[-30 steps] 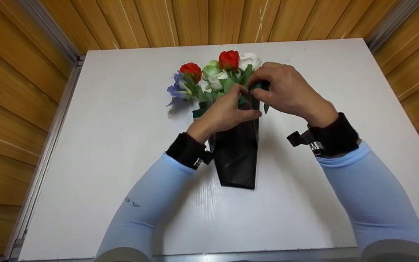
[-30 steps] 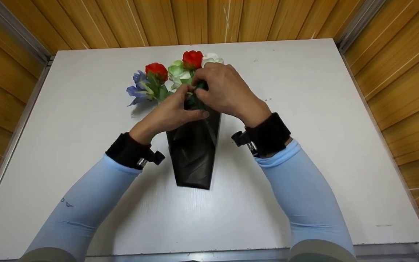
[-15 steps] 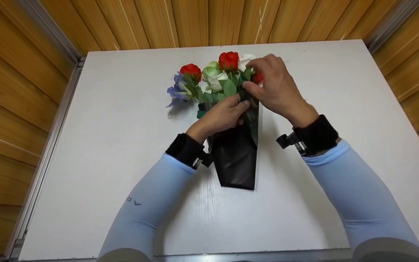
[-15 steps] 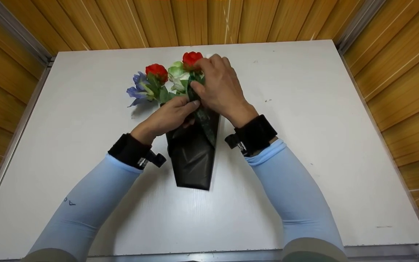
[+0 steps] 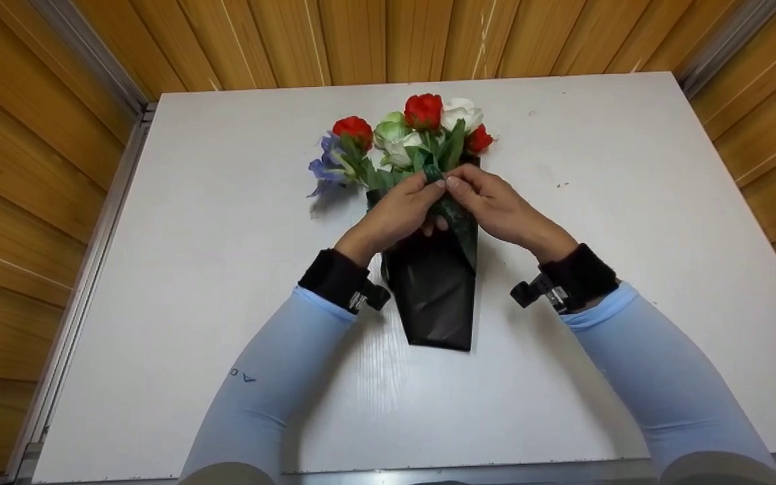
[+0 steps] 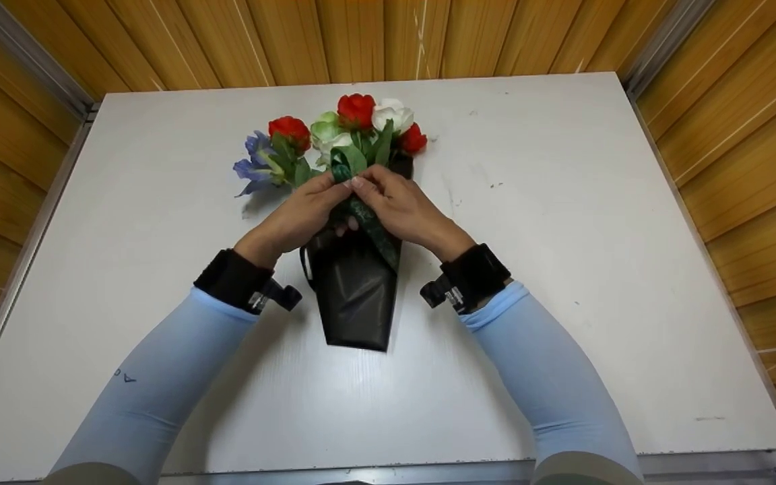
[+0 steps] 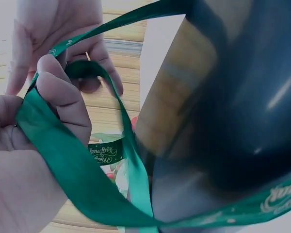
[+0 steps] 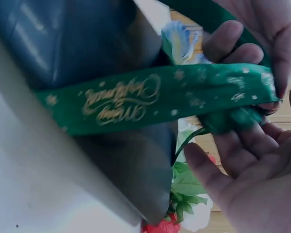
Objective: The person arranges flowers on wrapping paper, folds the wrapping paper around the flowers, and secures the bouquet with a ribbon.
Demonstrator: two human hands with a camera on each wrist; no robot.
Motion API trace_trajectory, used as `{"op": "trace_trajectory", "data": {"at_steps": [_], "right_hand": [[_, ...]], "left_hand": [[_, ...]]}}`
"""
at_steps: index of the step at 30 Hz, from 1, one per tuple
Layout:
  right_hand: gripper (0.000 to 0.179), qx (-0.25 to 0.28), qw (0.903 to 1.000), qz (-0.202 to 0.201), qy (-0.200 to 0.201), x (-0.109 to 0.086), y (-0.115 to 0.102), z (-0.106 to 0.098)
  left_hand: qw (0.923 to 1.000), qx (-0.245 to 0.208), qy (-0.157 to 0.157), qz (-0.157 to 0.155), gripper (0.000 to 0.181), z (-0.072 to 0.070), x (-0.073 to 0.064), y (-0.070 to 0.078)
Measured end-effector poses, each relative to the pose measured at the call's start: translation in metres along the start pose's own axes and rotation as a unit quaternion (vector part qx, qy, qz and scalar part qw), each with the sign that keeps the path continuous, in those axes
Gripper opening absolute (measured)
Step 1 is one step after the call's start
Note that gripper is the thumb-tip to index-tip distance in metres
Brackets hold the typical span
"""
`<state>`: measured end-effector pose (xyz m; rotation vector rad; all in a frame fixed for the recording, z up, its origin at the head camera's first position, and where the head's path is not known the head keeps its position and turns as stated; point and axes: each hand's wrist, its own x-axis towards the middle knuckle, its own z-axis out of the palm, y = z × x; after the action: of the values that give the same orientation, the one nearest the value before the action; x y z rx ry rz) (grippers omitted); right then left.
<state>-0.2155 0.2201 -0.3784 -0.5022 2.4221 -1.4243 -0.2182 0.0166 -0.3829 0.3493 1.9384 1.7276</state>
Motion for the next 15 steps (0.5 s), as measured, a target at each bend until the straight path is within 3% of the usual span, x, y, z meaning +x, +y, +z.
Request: {"op": "trace_trajectory", "data": {"at_steps": [8, 15], "right_hand": [[0.043, -0.069, 0.9971, -0.014, 0.031, -0.0052, 0.0022, -0.0001], [0.046, -0.101, 0.9924, -0.058, 0.039, -0.0085, 0.0023, -0.0013]], "left_hand": [[0.9956, 0.075, 0.056, 0.012, 0.034, -0.0046, 0.0002, -0.0006], [0.9937, 0.072, 0.086, 0.006, 0.036, -0.0080, 0.0004, -0.0013]]}}
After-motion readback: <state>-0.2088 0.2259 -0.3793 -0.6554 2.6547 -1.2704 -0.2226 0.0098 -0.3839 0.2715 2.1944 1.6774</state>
